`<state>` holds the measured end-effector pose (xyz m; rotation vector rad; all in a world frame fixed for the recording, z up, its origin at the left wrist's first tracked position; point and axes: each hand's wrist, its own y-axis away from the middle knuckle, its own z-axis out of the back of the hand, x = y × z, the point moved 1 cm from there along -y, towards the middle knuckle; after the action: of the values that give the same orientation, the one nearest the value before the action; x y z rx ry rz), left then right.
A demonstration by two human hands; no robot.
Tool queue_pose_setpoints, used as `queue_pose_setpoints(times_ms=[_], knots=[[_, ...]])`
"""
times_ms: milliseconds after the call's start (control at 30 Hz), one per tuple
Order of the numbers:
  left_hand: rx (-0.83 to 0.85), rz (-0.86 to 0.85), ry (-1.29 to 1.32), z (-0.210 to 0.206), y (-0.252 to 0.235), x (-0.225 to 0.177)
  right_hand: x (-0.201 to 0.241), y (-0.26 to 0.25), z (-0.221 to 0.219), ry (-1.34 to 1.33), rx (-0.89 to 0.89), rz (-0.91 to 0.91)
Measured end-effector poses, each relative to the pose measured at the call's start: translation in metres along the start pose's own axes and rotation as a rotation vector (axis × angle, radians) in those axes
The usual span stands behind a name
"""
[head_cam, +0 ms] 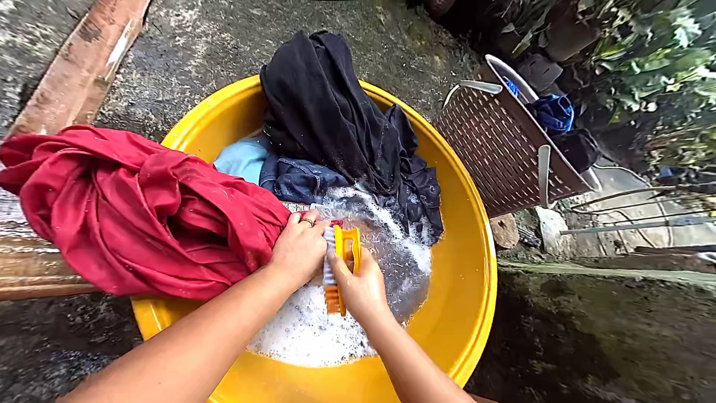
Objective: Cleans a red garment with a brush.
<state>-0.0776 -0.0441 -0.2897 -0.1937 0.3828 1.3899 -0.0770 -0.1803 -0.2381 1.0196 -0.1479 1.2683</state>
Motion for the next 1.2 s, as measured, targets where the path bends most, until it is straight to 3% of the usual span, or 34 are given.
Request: queue_pose_setpoints(times_ms=[67,167,267,400,500,733,833,1000,1100,1200], knots=[[0.049,0.009,0.016,0.001,0.001,0.001,-0.004,0.0,0.003,0.069,0.02,-0.02],[0.036,-0.073,-0.007,-0.004,-0.001,0.003,-0.008,-0.062,0.007,0.212,-0.087,-0.1],[0.072,-0.086,-0.019,-0.003,-0.002,0.003,0.018,-0.108,0.009,0.329,-0.191,-0.126],[0.094,-0.039,-0.032,0.001,-0.002,-0.001,0.019,-0.048,0.002,0.31,-0.089,0.053],[0.198,-0.008,-0.054,0.01,0.0,-0.005,-0.005,0.003,0.003,0.143,0.018,0.028],[0.018,-0.072,-0.056,-0.007,0.0,0.003,0.02,-0.101,0.003,0.383,-0.134,-0.125],[0.026,-0.052,-0.065,-0.004,-0.001,0.0,0.028,-0.084,0.003,0.364,-0.133,-0.076],[0.093,-0.035,-0.082,-0.003,0.002,-0.001,-0.021,0.0,-0.004,0.152,-0.001,-0.033],[0.004,-0.057,-0.06,-0.01,0.001,0.002,-0.012,-0.037,-0.001,0.294,-0.025,-0.077],[0.034,-0.087,-0.084,-0.009,0.007,0.002,0.013,-0.094,0.006,0.406,-0.117,-0.112]])
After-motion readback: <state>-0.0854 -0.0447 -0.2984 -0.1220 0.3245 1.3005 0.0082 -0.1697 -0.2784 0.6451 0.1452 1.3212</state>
